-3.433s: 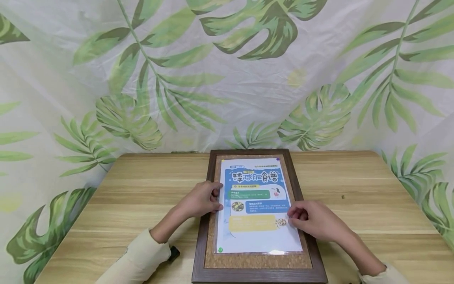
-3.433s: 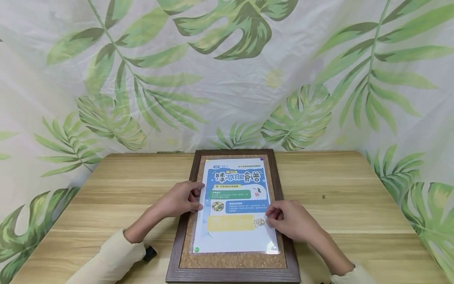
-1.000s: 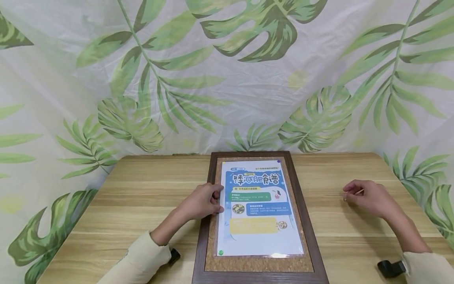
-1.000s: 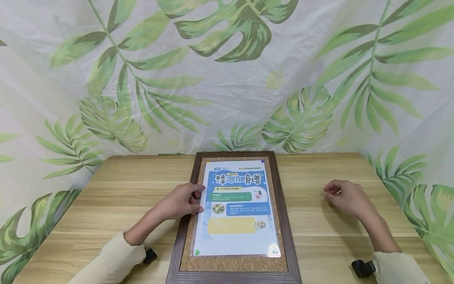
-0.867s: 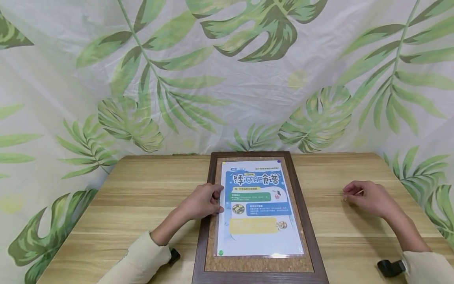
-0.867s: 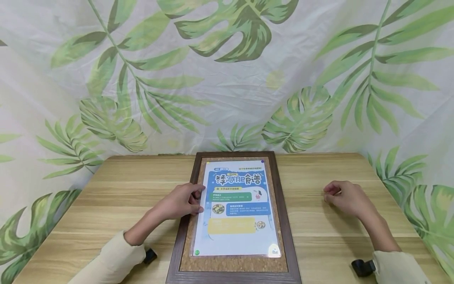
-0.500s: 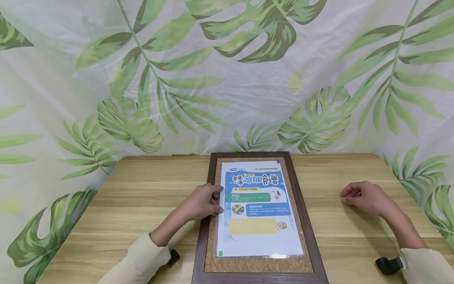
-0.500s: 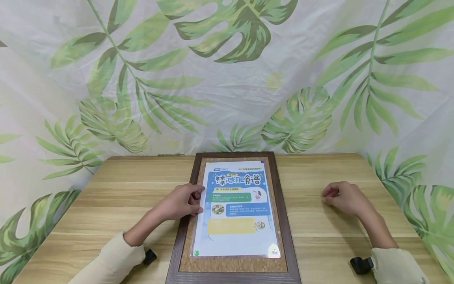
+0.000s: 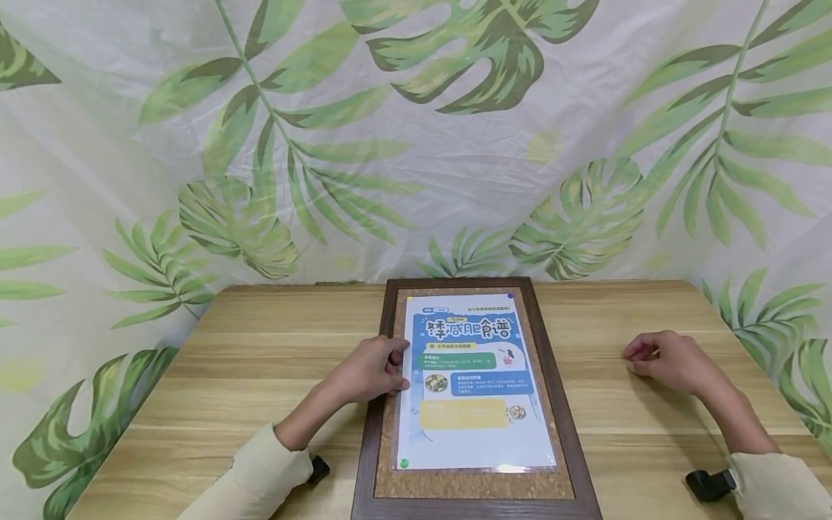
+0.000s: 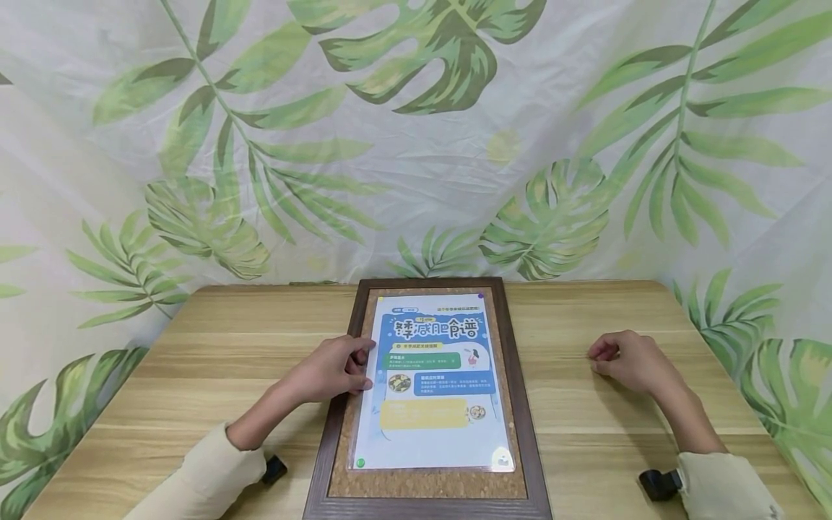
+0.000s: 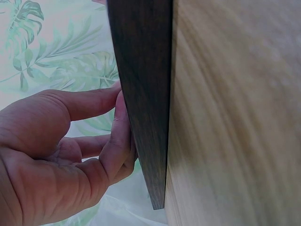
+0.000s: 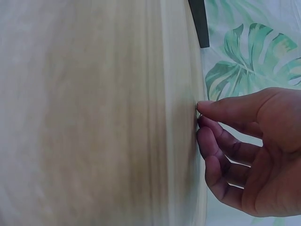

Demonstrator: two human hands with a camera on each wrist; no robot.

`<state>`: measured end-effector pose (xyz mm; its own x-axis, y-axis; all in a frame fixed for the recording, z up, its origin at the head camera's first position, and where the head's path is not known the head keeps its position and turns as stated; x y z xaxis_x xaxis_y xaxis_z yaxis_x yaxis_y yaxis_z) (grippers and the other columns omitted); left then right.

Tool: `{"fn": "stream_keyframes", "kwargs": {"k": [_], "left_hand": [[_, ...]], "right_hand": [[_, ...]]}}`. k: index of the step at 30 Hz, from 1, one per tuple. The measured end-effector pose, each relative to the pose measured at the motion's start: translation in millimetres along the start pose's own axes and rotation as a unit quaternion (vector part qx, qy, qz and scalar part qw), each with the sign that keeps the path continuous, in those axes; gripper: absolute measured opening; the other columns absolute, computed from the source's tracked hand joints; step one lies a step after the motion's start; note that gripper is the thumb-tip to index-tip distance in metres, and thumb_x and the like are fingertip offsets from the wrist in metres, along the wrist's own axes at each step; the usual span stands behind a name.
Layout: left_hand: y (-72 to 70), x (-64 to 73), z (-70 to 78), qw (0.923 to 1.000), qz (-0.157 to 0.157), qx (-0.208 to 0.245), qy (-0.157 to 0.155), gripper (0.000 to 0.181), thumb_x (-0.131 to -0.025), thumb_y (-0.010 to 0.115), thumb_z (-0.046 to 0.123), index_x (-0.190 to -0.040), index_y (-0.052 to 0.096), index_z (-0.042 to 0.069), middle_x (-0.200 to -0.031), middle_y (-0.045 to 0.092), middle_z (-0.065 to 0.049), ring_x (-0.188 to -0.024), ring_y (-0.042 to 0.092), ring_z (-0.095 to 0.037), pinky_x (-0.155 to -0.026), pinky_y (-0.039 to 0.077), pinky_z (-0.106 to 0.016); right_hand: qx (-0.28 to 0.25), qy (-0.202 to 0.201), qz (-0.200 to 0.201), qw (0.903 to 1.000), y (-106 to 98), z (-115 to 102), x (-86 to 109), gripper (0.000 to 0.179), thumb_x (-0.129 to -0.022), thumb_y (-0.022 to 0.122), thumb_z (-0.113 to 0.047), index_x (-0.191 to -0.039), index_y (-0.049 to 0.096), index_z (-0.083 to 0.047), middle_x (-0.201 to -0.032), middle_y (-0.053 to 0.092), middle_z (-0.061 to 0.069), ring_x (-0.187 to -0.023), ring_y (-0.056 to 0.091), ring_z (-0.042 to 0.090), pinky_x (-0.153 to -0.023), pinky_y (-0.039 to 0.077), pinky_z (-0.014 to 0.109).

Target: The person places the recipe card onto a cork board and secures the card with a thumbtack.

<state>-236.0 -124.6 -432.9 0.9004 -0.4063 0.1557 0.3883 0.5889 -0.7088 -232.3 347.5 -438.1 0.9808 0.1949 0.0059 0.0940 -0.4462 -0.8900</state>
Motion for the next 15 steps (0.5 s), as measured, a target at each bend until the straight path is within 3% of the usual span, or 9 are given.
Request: {"fn": "stream_keyframes", "kwargs": {"k": [15], "left_hand": [[-0.3,-0.1,-0.4,1.0,-0.001,0.001,-0.001,0.068,-0.089,0.083,-0.005,-0.15,0.054,-0.011,-0.102,0.06,-0.011,-0.071,0.065,-0.01,-0.059,0.058,-0.024]], "right_hand": [[-0.001,-0.007,0.003,1.0,0.0,-6.3,0.2,0.003,-0.093,0.08,-0.009,-0.096,0.078,-0.009,-0.086,0.075,-0.003,-0.078,0.063,0.005,-0.07,0.048,0.026]]}}
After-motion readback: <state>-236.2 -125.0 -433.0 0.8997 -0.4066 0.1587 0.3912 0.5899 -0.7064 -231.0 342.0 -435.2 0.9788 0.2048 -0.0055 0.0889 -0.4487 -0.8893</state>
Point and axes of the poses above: each hand's wrist, its own x-axis away from the middle knuckle, its own y-axis out of the palm, z = x × y, the point moved 6 cm from there along -x, towards the middle knuckle
